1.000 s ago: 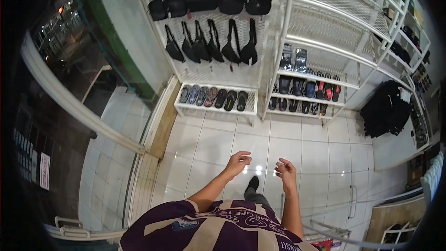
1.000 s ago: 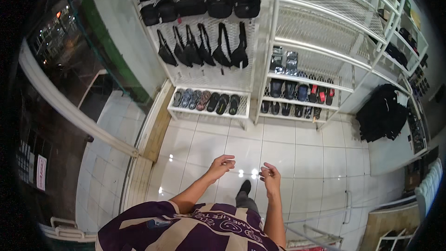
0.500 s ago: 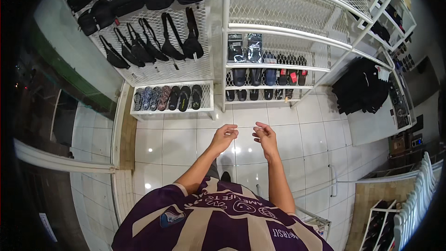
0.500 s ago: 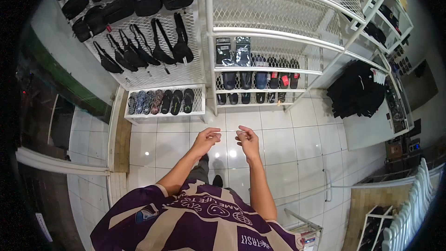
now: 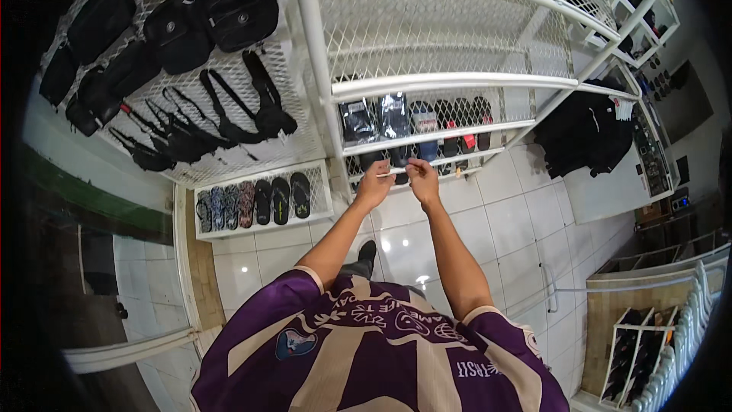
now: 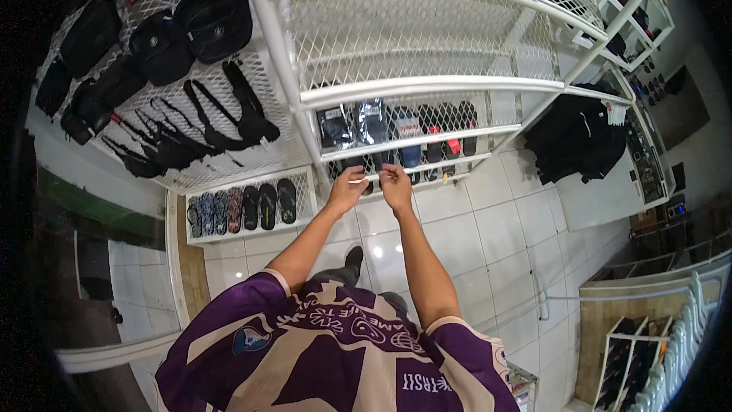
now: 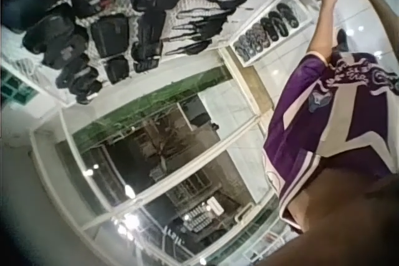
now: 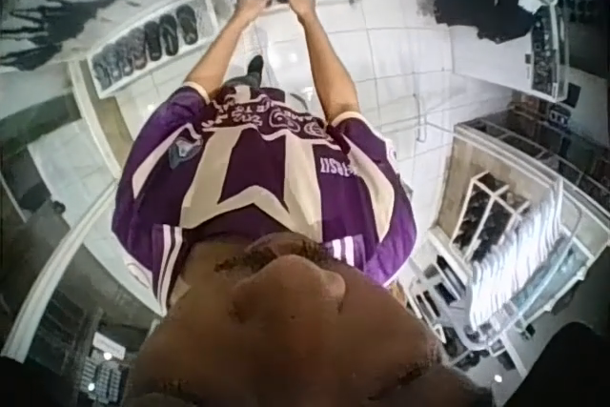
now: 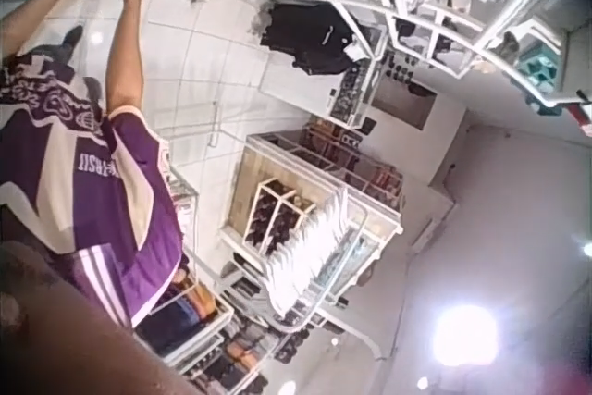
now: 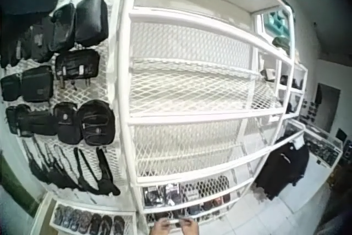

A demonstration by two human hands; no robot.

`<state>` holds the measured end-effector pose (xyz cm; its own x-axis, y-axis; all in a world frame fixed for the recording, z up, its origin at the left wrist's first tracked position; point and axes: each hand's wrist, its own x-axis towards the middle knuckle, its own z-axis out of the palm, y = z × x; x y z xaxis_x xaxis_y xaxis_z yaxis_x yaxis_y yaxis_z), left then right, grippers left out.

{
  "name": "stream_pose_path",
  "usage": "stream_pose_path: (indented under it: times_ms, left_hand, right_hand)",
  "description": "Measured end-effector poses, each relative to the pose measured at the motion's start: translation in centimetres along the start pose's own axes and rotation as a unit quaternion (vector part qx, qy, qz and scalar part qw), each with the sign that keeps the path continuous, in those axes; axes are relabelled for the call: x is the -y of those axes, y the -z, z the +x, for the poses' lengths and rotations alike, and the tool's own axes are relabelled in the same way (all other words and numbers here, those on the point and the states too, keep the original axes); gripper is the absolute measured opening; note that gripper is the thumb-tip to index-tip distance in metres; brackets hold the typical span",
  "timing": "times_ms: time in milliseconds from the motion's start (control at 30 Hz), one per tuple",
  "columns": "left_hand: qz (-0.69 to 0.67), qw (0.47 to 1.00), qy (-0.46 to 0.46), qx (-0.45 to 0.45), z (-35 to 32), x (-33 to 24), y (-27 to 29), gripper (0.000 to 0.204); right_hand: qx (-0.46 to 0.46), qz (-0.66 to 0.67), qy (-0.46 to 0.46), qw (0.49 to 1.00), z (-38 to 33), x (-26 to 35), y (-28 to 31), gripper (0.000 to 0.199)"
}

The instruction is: Organize and display footwear and socks on a retail shelf.

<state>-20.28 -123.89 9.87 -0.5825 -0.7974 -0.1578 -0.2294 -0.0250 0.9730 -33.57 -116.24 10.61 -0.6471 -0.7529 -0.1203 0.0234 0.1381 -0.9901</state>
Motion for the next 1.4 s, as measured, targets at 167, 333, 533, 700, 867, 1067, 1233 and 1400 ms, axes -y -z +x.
stream_pose_path:
  times_ms: [167, 333, 533, 700, 867, 1067, 1233, 1400]
  left_hand:
    - [0.108, 0.992, -0.050, -0.045, 6.3, 0.5, 0.5, 0.057]
    - [0.150, 0.987, -0.040, -0.052, 8.5, 1.6, 1.4, 0.060]
    - [0.100, 0.995, 0.012, -0.018, 9.3, 3.5, 1.3, 0.063]
    - [0.058, 0.998, -0.006, -0.024, 10.3, 3.7, 1.6, 0.064]
    - [-0.012, 1.000, -0.012, 0.005, 10.7, 2.3, 1.1, 0.060]
    - [-0.067, 0.997, 0.010, 0.044, 11.1, 2.0, 0.4, 0.050]
    - [-0.196, 0.966, 0.151, 0.078, 10.6, -2.3, -1.3, 0.047]
    - [-0.418, 0.874, 0.193, 0.155, 10.4, -4.6, -2.9, 0.036]
  right_hand:
    - [-0.028, -0.110, 0.055, 0.992, 6.0, -1.3, -0.7, 0.040]
    - [-0.020, -0.217, 0.026, 0.976, 8.9, -1.5, -2.1, 0.067]
    - [0.017, -0.178, 0.015, 0.984, 10.7, -2.3, -3.4, 0.075]
    - [-0.065, -0.286, 0.090, 0.952, 12.9, -2.8, -3.4, 0.066]
    - [-0.091, -0.260, 0.079, 0.958, 13.3, -2.2, -1.8, 0.035]
    - [-0.106, -0.093, 0.059, 0.988, 10.0, -0.6, -1.1, 0.025]
    - [-0.080, -0.007, -0.012, 0.997, 4.0, 3.5, 2.2, 0.021]
    - [-0.057, 0.008, -0.082, 0.995, -2.9, 2.9, 6.8, 0.020]
